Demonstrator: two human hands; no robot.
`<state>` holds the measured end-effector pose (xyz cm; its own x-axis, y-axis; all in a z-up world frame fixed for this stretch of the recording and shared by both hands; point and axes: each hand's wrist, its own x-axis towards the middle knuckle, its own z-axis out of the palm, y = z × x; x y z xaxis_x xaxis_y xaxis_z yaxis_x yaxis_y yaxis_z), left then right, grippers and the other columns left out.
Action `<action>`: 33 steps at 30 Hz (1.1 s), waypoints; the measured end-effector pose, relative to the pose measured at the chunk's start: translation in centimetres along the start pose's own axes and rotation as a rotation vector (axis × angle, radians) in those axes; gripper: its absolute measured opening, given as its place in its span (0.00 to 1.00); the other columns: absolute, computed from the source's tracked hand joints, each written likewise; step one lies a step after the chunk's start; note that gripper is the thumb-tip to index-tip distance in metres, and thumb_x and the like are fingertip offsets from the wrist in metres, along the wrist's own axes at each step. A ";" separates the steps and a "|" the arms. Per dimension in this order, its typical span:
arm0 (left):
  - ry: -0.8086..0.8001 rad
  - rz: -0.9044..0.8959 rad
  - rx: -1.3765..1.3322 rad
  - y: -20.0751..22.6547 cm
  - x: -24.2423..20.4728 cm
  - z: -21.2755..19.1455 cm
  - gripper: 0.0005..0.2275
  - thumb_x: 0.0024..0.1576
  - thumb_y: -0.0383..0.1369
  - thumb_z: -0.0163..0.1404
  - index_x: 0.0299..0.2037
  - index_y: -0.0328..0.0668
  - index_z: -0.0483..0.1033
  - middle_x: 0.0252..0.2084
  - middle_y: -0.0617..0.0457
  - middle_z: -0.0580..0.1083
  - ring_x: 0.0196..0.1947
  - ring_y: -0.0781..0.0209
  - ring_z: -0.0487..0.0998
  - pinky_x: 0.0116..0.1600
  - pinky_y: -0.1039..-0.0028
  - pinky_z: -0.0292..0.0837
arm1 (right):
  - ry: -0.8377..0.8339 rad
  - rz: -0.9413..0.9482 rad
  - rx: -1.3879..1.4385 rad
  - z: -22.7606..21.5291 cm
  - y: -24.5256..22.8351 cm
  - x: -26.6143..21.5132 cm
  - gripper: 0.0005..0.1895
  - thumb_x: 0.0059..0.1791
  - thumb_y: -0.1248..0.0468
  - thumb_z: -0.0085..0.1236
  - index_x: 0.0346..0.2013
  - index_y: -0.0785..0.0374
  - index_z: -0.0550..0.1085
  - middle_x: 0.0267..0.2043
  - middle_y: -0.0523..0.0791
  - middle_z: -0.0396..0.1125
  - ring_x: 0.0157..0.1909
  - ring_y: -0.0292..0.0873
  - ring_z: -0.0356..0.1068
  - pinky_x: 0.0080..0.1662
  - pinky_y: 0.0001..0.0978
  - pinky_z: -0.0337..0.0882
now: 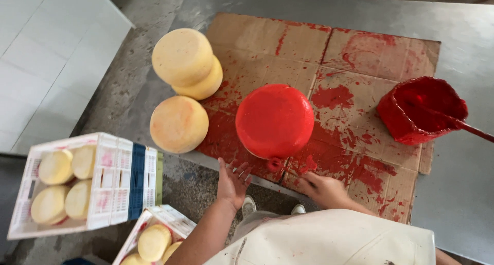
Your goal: Applying a red protective coating to cheese wheels using a small paint roller on a workbench.
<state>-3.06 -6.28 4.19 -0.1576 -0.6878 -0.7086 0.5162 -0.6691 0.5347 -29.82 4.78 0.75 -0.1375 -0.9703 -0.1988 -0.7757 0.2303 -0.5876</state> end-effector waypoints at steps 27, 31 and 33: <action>0.185 -0.100 -0.060 1.1 -2.1 -9.9 0.30 0.58 0.62 0.39 0.56 0.46 0.68 0.49 0.37 0.76 0.48 0.45 0.76 0.51 0.60 0.67 | -0.259 0.377 0.058 -6.2 -7.2 -2.1 0.19 0.55 0.47 0.45 0.53 0.47 0.77 0.36 0.40 0.80 0.31 0.39 0.74 0.36 0.32 0.66; 0.126 -0.140 -0.050 2.1 -1.7 -11.9 0.29 0.58 0.62 0.40 0.56 0.46 0.67 0.49 0.36 0.75 0.49 0.42 0.76 0.51 0.58 0.68 | -0.210 0.407 0.182 -3.3 -10.8 -0.7 0.17 0.55 0.49 0.47 0.46 0.53 0.78 0.37 0.41 0.78 0.35 0.40 0.71 0.40 0.32 0.65; 0.120 -0.154 -0.036 2.8 -2.1 -12.1 0.29 0.58 0.62 0.40 0.56 0.46 0.67 0.50 0.36 0.75 0.50 0.43 0.76 0.52 0.58 0.67 | -0.177 0.392 0.261 -1.6 -10.1 -0.7 0.16 0.55 0.51 0.49 0.44 0.56 0.79 0.37 0.42 0.77 0.35 0.39 0.71 0.41 0.32 0.66</action>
<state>8.93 -3.31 1.59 -0.1370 -0.5383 -0.8316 0.5235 -0.7520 0.4005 -22.88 3.04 8.12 -0.2637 -0.7847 -0.5610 -0.5032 0.6081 -0.6140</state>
